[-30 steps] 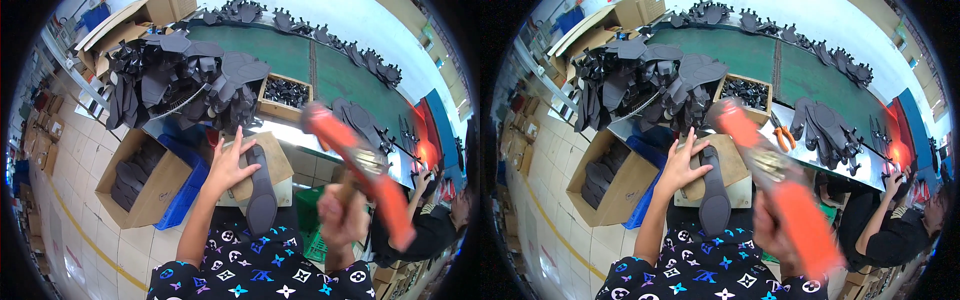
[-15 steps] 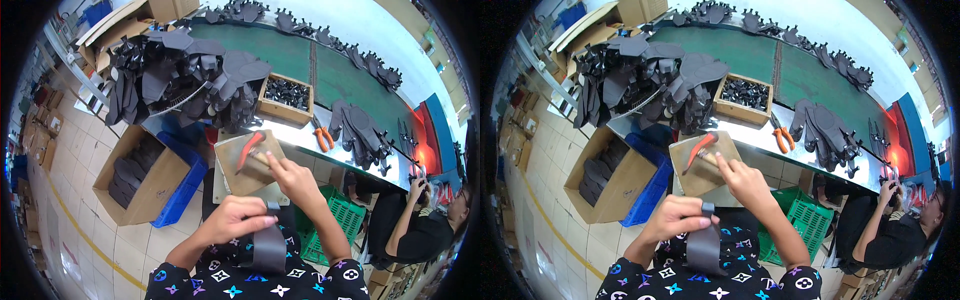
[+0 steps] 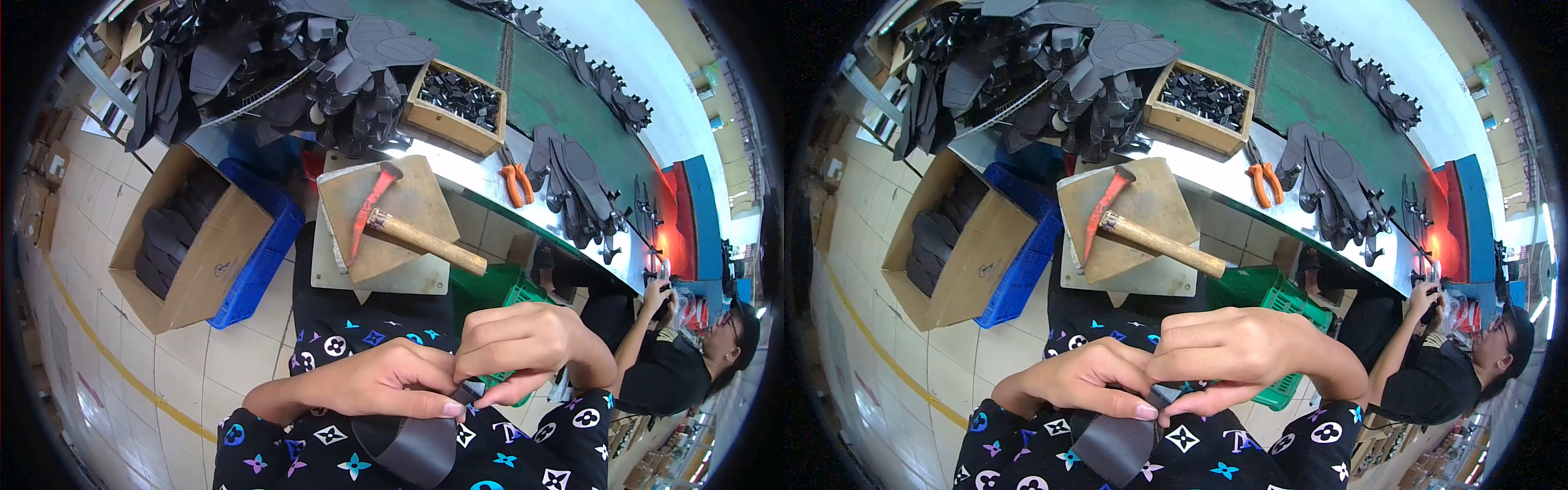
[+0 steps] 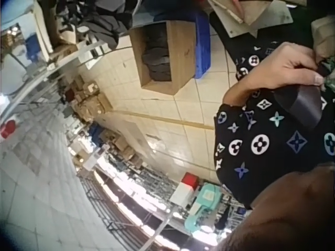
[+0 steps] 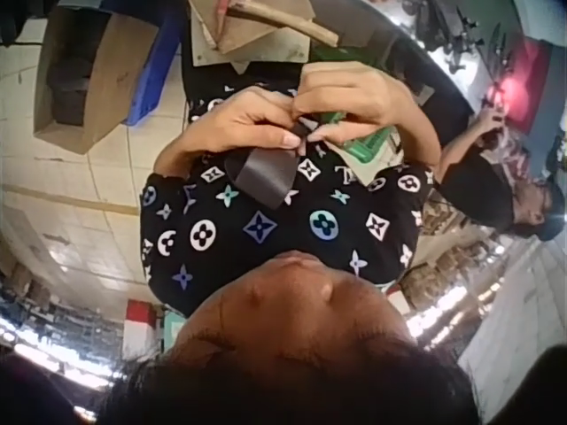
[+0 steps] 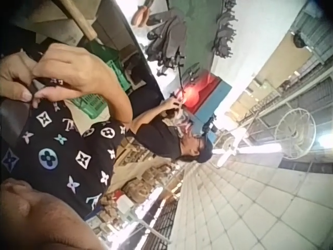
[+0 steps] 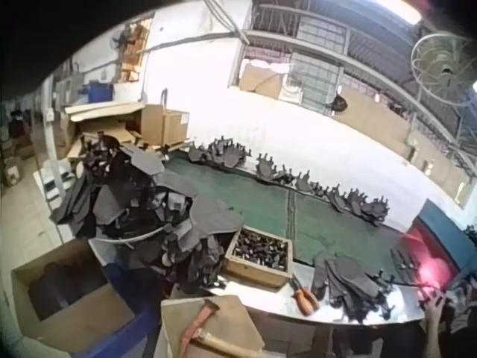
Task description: Hammering components onto shoe soles during manufacturing.
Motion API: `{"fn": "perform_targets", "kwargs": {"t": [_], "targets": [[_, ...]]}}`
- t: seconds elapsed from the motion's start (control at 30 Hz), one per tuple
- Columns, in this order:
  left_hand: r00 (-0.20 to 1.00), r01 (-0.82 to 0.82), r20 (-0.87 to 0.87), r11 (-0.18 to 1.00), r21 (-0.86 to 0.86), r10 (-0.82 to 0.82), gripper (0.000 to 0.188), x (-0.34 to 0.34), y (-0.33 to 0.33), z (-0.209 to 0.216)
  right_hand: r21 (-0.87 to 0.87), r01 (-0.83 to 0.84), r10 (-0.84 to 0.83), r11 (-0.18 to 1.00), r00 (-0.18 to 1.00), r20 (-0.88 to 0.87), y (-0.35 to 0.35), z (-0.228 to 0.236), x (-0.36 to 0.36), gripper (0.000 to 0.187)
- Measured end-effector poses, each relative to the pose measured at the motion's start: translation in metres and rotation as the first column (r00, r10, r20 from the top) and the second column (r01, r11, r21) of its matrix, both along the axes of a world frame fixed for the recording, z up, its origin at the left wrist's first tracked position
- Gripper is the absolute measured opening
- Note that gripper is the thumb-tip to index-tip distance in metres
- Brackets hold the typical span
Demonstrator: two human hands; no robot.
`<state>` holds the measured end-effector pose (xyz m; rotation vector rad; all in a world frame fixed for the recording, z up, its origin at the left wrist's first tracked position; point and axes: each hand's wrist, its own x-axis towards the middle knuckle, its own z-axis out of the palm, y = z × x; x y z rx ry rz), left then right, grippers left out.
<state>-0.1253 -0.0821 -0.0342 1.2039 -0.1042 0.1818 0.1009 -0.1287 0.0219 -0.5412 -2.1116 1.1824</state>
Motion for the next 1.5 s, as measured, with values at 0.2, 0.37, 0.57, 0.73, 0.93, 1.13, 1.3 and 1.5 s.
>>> {"fn": "perform_targets", "kwargs": {"t": [0.2, 0.37, 0.57, 0.73, 0.93, 1.13, 1.3, 1.5], "targets": [[1.000, -0.018, 0.020, 0.999, 0.030, 0.017, 0.031, -0.004, -0.007, 0.000, -0.112, -0.052, 0.050, 0.992, 0.999, -0.020, -0.004, 0.001, -0.001, 0.028], [0.997, -0.058, 0.045, 0.998, -0.020, 0.059, 0.031, -0.001, -0.007, 0.000, -0.021, 0.109, -0.109, 0.994, 0.993, -0.036, -0.011, -0.014, -0.005, 0.027], [0.999, -0.035, 0.014, 0.999, 0.007, 0.035, 0.030, -0.004, -0.011, 0.003, -0.055, 0.194, -0.198, 0.980, 0.977, -0.081, -0.024, -0.018, -0.010, 0.031], [0.994, -0.103, 0.047, 0.990, 0.101, 0.098, 0.029, -0.002, -0.012, 0.006, -0.088, 0.224, -0.230, 0.971, 0.972, -0.058, -0.029, -0.016, -0.006, 0.033], [0.994, 0.030, -0.106, 0.980, 0.199, -0.009, 0.020, -0.003, 0.001, 0.013, -0.072, 0.232, -0.236, 0.970, 0.970, -0.058, -0.025, -0.017, -0.003, 0.031], [0.954, -0.203, -0.171, 0.951, 0.232, 0.245, 0.019, -0.003, 0.003, 0.014, -0.402, 0.479, -0.563, 0.780, 0.818, -0.116, -0.039, -0.039, -0.007, 0.062], [0.900, -0.327, -0.179, 0.888, 0.323, 0.397, 0.027, 0.005, 0.015, 0.019, -0.587, 0.501, -0.739, 0.636, 0.616, -0.275, -0.058, -0.085, -0.016, 0.067], [0.901, -0.149, -0.360, 0.952, 0.268, 0.242, 0.028, 0.025, 0.014, 0.021, -0.363, 0.546, -0.656, 0.755, 0.640, -0.401, -0.035, -0.084, -0.020, 0.039]]}}
